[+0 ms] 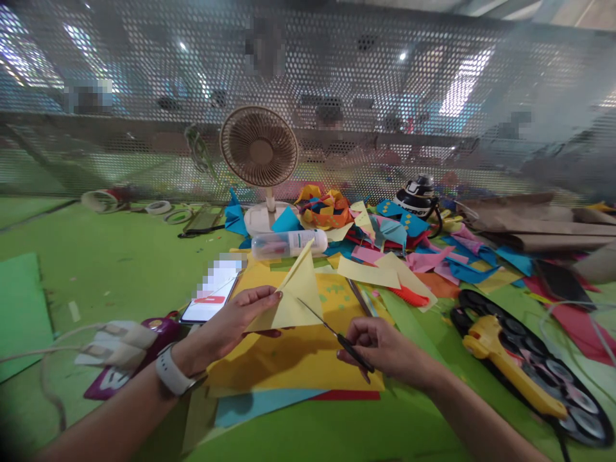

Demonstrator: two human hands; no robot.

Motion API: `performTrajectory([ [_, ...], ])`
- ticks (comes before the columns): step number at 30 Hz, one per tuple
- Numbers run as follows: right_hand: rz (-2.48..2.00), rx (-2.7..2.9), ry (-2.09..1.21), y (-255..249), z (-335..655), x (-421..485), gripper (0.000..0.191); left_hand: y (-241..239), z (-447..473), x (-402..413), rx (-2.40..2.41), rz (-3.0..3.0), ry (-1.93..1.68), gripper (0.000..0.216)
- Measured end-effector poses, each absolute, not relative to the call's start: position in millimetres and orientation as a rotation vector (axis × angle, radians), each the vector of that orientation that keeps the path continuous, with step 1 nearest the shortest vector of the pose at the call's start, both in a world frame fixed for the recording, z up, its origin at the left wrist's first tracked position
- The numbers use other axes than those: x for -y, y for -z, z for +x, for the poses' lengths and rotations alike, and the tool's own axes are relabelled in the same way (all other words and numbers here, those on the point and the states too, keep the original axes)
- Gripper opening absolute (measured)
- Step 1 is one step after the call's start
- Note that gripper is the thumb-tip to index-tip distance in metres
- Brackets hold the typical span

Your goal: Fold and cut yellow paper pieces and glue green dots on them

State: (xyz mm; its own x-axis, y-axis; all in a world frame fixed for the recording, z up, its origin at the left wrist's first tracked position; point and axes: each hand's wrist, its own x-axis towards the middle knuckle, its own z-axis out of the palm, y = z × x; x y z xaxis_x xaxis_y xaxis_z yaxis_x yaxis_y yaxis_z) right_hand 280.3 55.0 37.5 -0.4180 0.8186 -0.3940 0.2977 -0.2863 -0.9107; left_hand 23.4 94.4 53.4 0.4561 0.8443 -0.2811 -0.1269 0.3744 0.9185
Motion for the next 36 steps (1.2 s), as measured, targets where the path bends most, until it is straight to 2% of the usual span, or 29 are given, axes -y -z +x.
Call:
performTrajectory([
  [36, -1.390, 1.545, -1.729, -24.6, 278.1, -54.5, 0.034, -48.2, 32.2, -85.1, -0.866, 1.020, -0.702, 0.028],
])
